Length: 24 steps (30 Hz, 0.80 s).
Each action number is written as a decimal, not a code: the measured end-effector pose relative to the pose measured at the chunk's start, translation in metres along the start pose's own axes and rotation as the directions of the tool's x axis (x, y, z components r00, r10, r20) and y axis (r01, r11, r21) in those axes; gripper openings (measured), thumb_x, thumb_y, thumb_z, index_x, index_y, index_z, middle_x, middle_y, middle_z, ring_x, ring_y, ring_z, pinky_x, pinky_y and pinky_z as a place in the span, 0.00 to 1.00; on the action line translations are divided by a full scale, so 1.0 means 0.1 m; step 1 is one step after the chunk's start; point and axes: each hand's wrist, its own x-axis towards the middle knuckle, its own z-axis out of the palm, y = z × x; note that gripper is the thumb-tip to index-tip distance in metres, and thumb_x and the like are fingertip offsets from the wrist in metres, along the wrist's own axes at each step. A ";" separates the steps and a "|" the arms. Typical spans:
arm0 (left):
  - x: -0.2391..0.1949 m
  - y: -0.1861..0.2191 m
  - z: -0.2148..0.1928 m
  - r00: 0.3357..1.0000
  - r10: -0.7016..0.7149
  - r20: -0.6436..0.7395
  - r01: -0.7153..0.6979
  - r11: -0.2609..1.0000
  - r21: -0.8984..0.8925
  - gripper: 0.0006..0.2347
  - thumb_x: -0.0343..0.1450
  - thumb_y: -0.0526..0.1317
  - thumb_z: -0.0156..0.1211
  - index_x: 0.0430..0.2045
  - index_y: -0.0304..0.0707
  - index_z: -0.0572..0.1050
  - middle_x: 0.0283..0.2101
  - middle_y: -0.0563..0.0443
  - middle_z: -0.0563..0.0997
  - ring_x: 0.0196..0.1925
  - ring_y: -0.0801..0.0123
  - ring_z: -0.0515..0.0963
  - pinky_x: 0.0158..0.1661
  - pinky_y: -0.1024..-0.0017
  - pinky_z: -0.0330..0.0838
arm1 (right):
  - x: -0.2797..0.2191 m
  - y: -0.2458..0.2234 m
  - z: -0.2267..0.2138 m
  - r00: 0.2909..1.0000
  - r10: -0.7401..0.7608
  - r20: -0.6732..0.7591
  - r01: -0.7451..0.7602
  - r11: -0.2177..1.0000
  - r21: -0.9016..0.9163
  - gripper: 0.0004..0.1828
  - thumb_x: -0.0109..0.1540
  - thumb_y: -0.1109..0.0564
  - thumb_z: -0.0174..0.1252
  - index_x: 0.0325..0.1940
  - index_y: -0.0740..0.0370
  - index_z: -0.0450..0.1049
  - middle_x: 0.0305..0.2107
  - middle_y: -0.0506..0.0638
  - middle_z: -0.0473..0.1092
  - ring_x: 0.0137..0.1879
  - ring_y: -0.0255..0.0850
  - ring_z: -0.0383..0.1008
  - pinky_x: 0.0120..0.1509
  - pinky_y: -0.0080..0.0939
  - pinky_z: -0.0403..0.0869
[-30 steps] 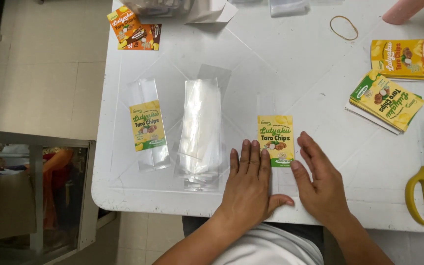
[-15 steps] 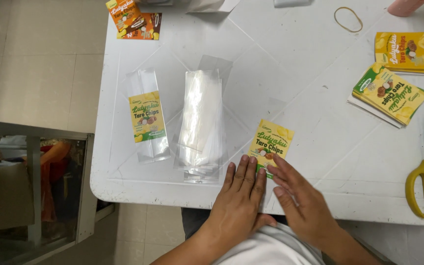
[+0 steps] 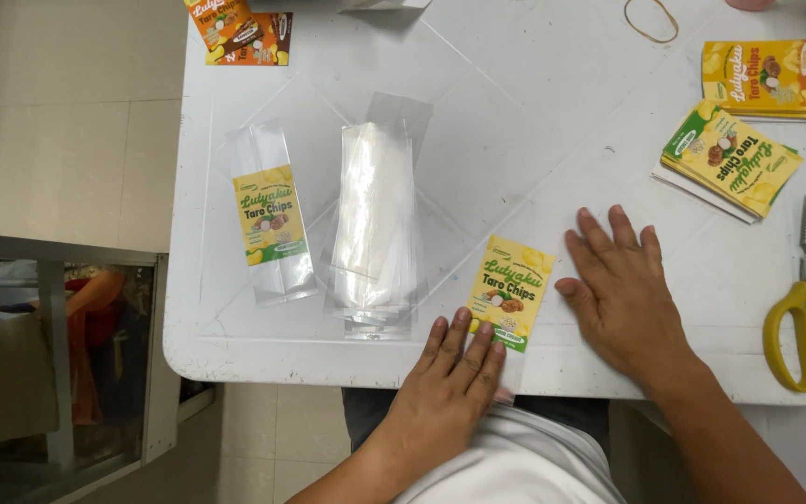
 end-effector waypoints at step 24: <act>-0.53 -1.51 -1.25 0.870 -0.487 -0.078 0.491 0.843 0.220 0.36 0.66 0.63 0.62 0.62 0.33 0.69 0.71 0.36 0.66 0.76 0.40 0.57 0.69 0.37 0.51 | -0.05 -0.12 -0.09 0.968 0.093 -0.233 -0.052 0.983 0.175 0.28 0.74 0.52 0.48 0.70 0.79 0.71 0.68 0.70 0.68 0.79 0.67 0.63 0.85 0.67 0.58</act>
